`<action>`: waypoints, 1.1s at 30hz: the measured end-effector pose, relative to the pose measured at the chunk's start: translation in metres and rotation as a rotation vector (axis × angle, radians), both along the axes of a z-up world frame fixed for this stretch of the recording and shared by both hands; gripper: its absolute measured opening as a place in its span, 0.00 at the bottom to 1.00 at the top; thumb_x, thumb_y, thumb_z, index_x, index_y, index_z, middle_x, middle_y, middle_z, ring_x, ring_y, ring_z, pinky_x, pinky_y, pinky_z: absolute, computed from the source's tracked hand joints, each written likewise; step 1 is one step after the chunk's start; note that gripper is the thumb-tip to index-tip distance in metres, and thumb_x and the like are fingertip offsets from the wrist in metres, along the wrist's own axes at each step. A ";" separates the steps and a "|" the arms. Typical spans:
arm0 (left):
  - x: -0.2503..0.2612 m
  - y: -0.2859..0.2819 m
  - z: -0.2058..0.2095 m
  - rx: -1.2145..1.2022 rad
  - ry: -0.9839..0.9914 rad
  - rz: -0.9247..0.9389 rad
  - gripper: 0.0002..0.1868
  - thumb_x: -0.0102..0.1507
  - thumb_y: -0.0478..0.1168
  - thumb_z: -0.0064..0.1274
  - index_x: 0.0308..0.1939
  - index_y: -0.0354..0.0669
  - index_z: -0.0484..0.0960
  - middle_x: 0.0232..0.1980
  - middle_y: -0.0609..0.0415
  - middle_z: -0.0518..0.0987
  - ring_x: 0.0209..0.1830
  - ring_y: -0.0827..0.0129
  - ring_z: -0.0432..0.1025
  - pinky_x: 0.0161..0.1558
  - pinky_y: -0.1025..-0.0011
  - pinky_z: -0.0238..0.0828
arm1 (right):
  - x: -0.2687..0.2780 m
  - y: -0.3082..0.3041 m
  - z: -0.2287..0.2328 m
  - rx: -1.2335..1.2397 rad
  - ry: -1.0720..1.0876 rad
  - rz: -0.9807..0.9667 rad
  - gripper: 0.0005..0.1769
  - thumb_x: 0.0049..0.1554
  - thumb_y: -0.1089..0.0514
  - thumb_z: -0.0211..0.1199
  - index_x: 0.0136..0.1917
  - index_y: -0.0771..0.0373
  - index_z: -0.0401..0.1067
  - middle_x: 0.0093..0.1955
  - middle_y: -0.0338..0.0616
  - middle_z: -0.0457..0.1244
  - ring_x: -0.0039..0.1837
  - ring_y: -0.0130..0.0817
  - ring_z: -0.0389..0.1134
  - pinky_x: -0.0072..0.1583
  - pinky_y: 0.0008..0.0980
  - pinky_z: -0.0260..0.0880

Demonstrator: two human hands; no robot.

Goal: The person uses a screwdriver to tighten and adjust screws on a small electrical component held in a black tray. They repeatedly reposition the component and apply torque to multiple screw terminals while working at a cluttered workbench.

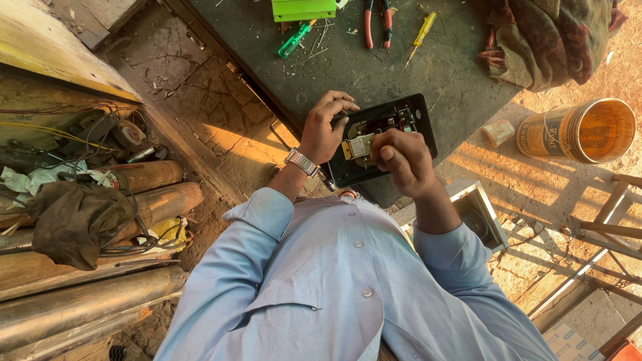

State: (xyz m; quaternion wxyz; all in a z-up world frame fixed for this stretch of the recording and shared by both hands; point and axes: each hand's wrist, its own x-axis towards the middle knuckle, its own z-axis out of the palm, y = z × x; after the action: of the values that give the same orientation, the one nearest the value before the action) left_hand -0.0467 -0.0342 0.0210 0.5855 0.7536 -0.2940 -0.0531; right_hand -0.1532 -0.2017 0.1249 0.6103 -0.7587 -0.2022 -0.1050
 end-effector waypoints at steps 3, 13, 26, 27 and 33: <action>-0.001 0.001 0.001 0.003 0.004 0.005 0.14 0.59 0.22 0.56 0.46 0.39 0.83 0.55 0.53 0.77 0.55 0.61 0.77 0.53 0.68 0.79 | 0.002 -0.003 0.003 -0.046 -0.014 0.098 0.18 0.69 0.53 0.49 0.43 0.67 0.69 0.33 0.41 0.61 0.32 0.26 0.62 0.36 0.29 0.61; -0.001 0.001 0.001 -0.001 0.012 0.003 0.13 0.60 0.22 0.55 0.45 0.39 0.83 0.54 0.53 0.77 0.53 0.62 0.77 0.52 0.69 0.79 | -0.012 -0.003 -0.022 0.206 -0.144 -0.069 0.20 0.68 0.54 0.48 0.39 0.69 0.65 0.25 0.38 0.53 0.25 0.24 0.54 0.30 0.29 0.54; -0.002 0.001 0.000 0.007 0.012 0.005 0.14 0.59 0.22 0.56 0.46 0.39 0.83 0.54 0.53 0.77 0.54 0.62 0.77 0.52 0.68 0.79 | -0.018 0.017 -0.026 0.362 -0.297 -0.251 0.21 0.68 0.55 0.47 0.37 0.70 0.60 0.26 0.40 0.52 0.24 0.22 0.47 0.28 0.29 0.49; -0.002 0.001 0.000 0.006 0.007 0.005 0.14 0.59 0.22 0.56 0.45 0.39 0.83 0.54 0.53 0.78 0.54 0.62 0.78 0.52 0.68 0.79 | -0.017 0.020 -0.023 0.368 -0.295 -0.269 0.20 0.68 0.56 0.47 0.37 0.70 0.60 0.26 0.41 0.52 0.24 0.22 0.47 0.28 0.29 0.49; -0.001 0.001 0.002 -0.019 0.016 -0.013 0.14 0.59 0.21 0.55 0.45 0.38 0.83 0.55 0.52 0.77 0.54 0.61 0.78 0.53 0.69 0.80 | -0.012 0.028 -0.008 0.354 -0.246 -0.327 0.20 0.69 0.55 0.46 0.39 0.70 0.61 0.25 0.39 0.51 0.25 0.22 0.47 0.30 0.28 0.49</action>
State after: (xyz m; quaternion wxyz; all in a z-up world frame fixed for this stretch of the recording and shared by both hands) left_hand -0.0473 -0.0330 0.0235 0.5946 0.7456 -0.2949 -0.0602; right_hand -0.1648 -0.1736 0.1164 0.6791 -0.6444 -0.1283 -0.3273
